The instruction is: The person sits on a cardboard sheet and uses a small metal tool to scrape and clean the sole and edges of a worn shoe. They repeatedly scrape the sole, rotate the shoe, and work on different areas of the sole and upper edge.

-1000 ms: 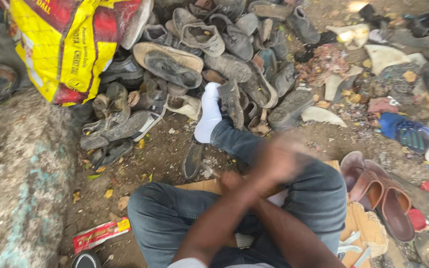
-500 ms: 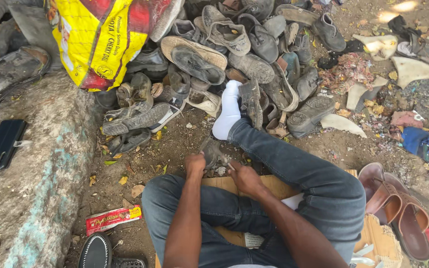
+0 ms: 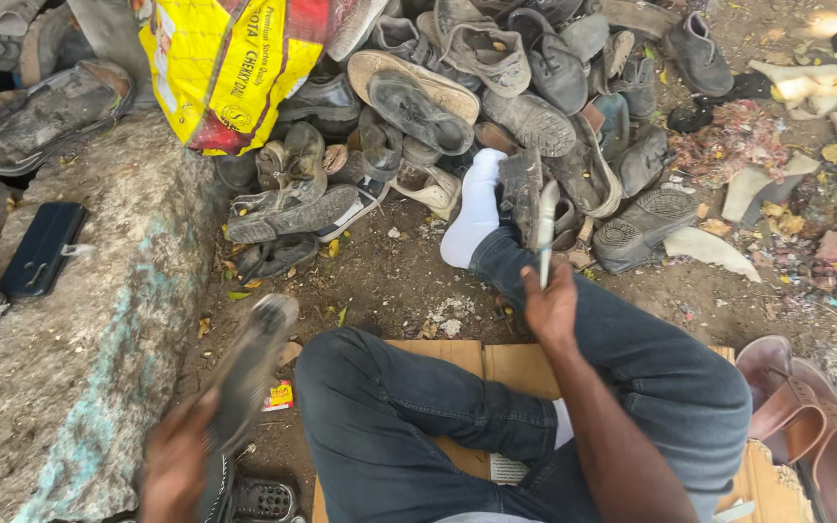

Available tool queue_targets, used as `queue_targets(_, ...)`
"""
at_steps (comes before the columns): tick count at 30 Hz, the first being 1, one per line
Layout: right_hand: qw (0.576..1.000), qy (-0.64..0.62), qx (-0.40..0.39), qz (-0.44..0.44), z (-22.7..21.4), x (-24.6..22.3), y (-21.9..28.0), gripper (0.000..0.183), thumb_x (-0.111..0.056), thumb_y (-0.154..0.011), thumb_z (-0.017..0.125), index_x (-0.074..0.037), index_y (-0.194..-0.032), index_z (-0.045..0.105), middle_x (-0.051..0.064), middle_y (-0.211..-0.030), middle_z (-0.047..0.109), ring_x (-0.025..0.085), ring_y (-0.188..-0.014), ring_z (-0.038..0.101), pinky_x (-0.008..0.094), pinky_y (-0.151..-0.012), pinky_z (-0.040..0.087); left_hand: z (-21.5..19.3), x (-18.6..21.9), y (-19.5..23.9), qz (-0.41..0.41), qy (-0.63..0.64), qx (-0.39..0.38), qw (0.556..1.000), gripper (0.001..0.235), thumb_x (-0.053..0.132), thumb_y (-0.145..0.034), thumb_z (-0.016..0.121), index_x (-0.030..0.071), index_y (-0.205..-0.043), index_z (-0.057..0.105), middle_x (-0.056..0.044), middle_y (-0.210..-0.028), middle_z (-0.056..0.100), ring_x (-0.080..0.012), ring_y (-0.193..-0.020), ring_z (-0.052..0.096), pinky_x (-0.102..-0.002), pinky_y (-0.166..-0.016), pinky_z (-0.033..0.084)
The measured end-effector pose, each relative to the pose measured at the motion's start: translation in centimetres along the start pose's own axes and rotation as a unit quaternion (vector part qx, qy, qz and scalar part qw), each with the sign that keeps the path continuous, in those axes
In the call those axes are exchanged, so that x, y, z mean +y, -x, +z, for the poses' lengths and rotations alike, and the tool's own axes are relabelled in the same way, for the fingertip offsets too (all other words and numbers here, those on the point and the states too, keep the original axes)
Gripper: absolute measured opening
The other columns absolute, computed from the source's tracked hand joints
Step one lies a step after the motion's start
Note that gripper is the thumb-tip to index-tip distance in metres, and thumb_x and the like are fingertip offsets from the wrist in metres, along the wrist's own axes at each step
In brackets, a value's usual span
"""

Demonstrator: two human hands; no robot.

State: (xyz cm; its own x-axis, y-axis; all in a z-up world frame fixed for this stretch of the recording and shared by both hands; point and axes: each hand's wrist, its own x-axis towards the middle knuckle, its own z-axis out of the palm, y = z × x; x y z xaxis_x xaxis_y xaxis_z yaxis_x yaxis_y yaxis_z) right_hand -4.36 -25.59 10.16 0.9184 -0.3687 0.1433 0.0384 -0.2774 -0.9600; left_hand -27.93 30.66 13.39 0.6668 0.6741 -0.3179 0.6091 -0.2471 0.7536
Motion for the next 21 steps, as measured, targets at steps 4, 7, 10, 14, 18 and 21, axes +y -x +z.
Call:
queue_targets(4, 0.989, 0.139, 0.039, -0.018, 0.0, 2.0, -3.9, 0.033, -0.018, -0.095, 0.077, 0.004, -0.109, 0.057, 0.018, -0.089, 0.065, 0.031, -0.079, 0.062, 0.044, -0.078, 0.050, -9.0, -5.1, -0.8, -0.038, -0.212, 0.019, 0.976, 0.044, 0.039, -0.090, 0.080, 0.006, -0.119, 0.081, -0.020, -0.107, 0.077, -0.0317, -0.101, 0.070, -0.042, -0.107, 0.047)
queue_targets(7, 0.946, 0.279, 0.012, -0.163, 1.4, 5.0, -7.5, 0.046, -0.032, -0.089, 0.086, 0.005, -0.097, 0.060, 0.024, -0.096, 0.061, 0.042, -0.083, 0.062, 0.050, -0.073, 0.050, -8.6, -5.7, -0.3, 0.073, -0.317, 0.120, 0.938, 0.045, 0.037, -0.089, 0.079, 0.001, -0.117, 0.077, -0.023, -0.108, 0.075, -0.0357, -0.101, 0.070, -0.045, -0.101, 0.052)
queue_targets(10, 0.893, 0.386, 0.021, -0.229, 3.5, 8.5, -10.8, 0.067, -0.044, -0.067, 0.089, 0.010, -0.097, 0.064, 0.031, -0.100, 0.063, 0.041, -0.070, 0.066, 0.049, -0.064, 0.055, -4.5, -3.4, 1.6, 0.240, -0.372, 0.158, 0.883, 0.048, 0.039, -0.088, 0.078, 0.001, -0.118, 0.075, -0.023, -0.111, 0.072, -0.0396, -0.103, 0.069, -0.047, -0.094, 0.055)
queue_targets(14, 0.791, 0.454, 0.074, -0.403, 1.6, 9.4, -15.3, 0.029, -0.022, -0.087, 0.084, -0.003, -0.076, 0.065, 0.013, -0.074, 0.060, 0.032, -0.061, 0.060, 0.046, -0.051, 0.045, 3.1, 4.0, 3.7, 0.350, -0.355, 0.138, 0.856, 0.057, 0.042, -0.085, 0.073, 0.004, -0.127, 0.068, -0.022, -0.126, 0.068, -0.0387, -0.120, 0.065, -0.047, -0.107, 0.053)
queue_targets(18, 0.883, 0.359, 0.041, -0.300, -5.8, 4.2, -17.6, 0.017, -0.016, -0.082, 0.082, -0.007, -0.080, 0.068, 0.010, -0.077, 0.064, 0.028, -0.067, 0.062, 0.042, -0.058, 0.045, 7.5, 11.5, 6.8, 0.258, -0.234, 0.029, 0.937, 0.051, 0.041, -0.090, 0.071, 0.004, -0.125, 0.069, -0.024, -0.128, 0.066, -0.0404, -0.115, 0.065, -0.047, -0.095, 0.053)
queue_targets(21, 0.943, 0.293, -0.159, 0.004, -8.0, -1.3, -16.3, 0.014, -0.019, -0.080, 0.080, -0.010, -0.084, 0.070, 0.007, -0.079, 0.068, 0.024, -0.071, 0.064, 0.038, -0.064, 0.048, 12.0, 16.6, 8.9, 0.305, -0.151, -0.027, 0.940, 0.043, 0.038, -0.093, 0.069, 0.007, -0.123, 0.070, -0.022, -0.126, 0.067, -0.0383, -0.114, 0.067, -0.045, -0.095, 0.054)
